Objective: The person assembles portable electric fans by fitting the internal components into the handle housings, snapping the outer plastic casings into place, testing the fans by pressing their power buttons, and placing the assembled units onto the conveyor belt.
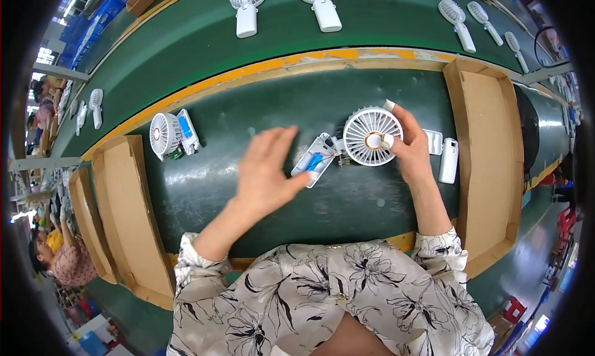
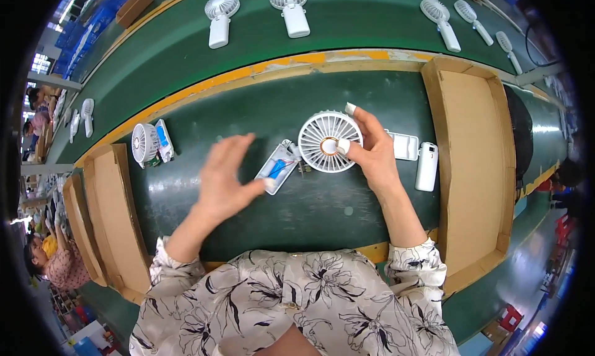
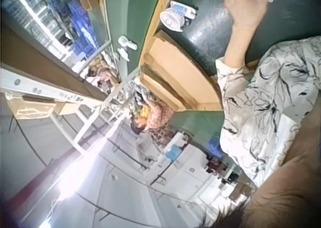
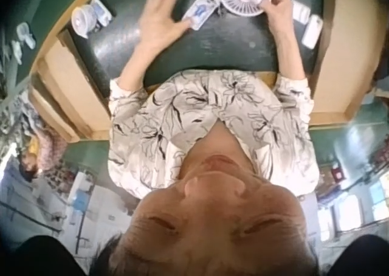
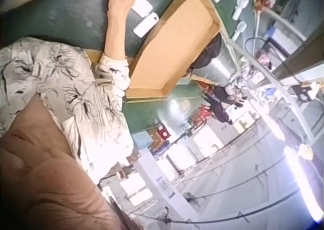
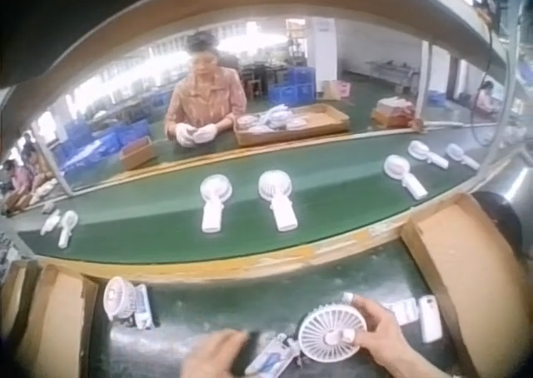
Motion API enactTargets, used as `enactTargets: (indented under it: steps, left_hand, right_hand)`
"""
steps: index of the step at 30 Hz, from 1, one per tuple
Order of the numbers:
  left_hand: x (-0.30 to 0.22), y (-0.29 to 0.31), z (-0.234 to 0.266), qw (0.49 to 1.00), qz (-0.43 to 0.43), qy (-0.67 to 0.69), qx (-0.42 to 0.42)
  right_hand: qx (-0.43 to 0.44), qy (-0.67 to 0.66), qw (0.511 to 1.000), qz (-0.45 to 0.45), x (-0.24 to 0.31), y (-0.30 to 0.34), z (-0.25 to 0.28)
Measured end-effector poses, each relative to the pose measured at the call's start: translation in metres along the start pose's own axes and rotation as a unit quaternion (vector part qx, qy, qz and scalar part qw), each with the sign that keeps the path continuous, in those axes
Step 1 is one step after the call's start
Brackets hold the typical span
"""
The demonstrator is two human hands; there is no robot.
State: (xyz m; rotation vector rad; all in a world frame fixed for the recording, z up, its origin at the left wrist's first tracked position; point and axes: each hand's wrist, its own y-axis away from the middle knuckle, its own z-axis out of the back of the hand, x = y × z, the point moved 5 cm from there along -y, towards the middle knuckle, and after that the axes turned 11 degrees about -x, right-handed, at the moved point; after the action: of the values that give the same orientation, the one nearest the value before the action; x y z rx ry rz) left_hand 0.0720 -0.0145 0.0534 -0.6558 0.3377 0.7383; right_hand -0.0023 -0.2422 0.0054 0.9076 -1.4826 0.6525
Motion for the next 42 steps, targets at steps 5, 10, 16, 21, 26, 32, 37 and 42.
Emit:
enactTargets:
  steps: [5, 10, 16, 21, 26, 32, 37, 42]
  left_hand:
    - [-0.009, 0.001, -0.055, 0.997, 0.059, 0.002, 0.059]
    - [-0.001, -0.001, -0.072, 0.951, 0.222, 0.193, 0.099]
    - [-0.003, 0.02, -0.086, 0.681, 0.495, 0.511, 0.17]
    - [-0.004, 0.012, -0.072, 0.718, 0.452, 0.516, 0.114]
    - [-0.002, 0.015, -0.08, 0.755, 0.43, 0.479, 0.123]
    - [0.001, 0.008, -0.079, 0.769, 0.424, 0.451, 0.157]
    - [0.014, 0.008, -0.06, 0.853, 0.329, 0.402, 0.04]
    - [-0.002, -0.001, -0.063, 0.969, 0.093, 0.219, -0.064]
  right_hand:
    - [-0.034, -0.098, 0.992, 0.073, 0.031, 0.003, -0.016]
    - [-0.109, -0.118, 0.983, 0.093, 0.041, -0.014, -0.021]
    - [-0.12, -0.189, 0.974, -0.016, 0.018, -0.027, -0.027]
    - [-0.119, -0.179, 0.974, -0.076, 0.015, -0.018, -0.033]
    - [-0.077, -0.259, 0.945, -0.187, 0.004, -0.001, -0.055]
    - [-0.128, -0.232, 0.961, -0.08, 0.014, -0.013, -0.043]
    - [-0.115, -0.238, 0.961, -0.081, 0.02, -0.017, -0.048]
    - [-0.093, -0.192, 0.976, -0.051, 0.0, -0.021, -0.041]
